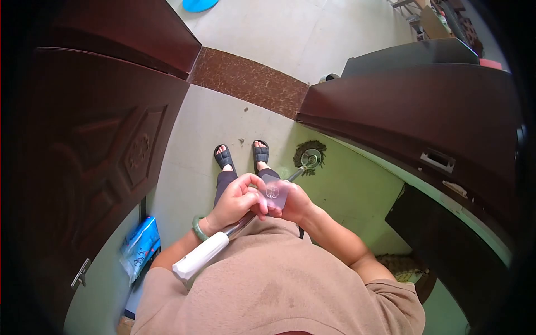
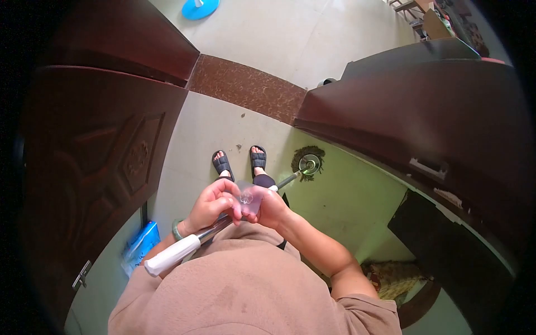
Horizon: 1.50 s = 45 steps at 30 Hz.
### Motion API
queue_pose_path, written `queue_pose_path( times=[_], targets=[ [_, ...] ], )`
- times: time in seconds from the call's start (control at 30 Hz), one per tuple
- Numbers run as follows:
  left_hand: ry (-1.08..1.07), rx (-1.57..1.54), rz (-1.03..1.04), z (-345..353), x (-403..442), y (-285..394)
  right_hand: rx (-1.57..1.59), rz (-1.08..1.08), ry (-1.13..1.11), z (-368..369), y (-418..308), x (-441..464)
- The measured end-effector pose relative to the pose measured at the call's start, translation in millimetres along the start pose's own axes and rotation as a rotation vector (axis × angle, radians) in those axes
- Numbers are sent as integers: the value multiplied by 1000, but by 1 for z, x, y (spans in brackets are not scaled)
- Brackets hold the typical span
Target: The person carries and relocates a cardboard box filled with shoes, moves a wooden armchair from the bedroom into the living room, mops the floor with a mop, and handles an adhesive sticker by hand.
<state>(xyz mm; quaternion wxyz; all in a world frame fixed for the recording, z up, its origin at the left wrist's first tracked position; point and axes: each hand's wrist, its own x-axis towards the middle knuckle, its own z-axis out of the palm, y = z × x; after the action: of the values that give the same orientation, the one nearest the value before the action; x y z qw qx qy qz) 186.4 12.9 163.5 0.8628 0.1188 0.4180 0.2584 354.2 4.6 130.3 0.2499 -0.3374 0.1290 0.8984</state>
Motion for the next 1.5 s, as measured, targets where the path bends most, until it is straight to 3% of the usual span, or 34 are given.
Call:
queue_pose_path(
  times=[0.07,0.23,0.3,0.37,0.43,0.7,0.83,1.1,1.23,1.33,1.37,1.4,1.43,1.5],
  targets=[
    [-39,171,-28,14,-2,2,-204,67,12,5,0,-14],
    [-1,101,-18,31,-1,-7,-268,35,11,3,-2,-34],
    [29,39,7,35,-2,-9,-366,-60,180,3,-3,-41],
    [42,62,16,40,-5,-9,-510,-66,175,4,-9,-53],
    [55,84,23,45,-8,-10,-575,-417,309,4,-5,-57],
    [95,146,98,56,-15,-18,-762,-480,191,9,-22,-77],
    [94,134,121,57,-14,-22,-724,-502,151,7,-21,-77],
    [119,138,151,56,-16,-24,-366,-269,139,8,-22,-79],
    [130,163,170,55,-18,-24,-379,-306,165,14,-17,-79],
    [143,174,204,52,-14,-30,-621,-426,225,16,-6,-77],
    [316,381,502,54,-8,-36,-786,-588,264,13,-1,-76],
    [392,481,654,52,-7,-37,-952,-749,302,12,2,-74],
    [489,586,799,50,-7,-37,-952,-747,303,14,4,-74],
    [407,949,720,50,-23,-19,-1381,-1081,373,19,5,-75]
  ],
)
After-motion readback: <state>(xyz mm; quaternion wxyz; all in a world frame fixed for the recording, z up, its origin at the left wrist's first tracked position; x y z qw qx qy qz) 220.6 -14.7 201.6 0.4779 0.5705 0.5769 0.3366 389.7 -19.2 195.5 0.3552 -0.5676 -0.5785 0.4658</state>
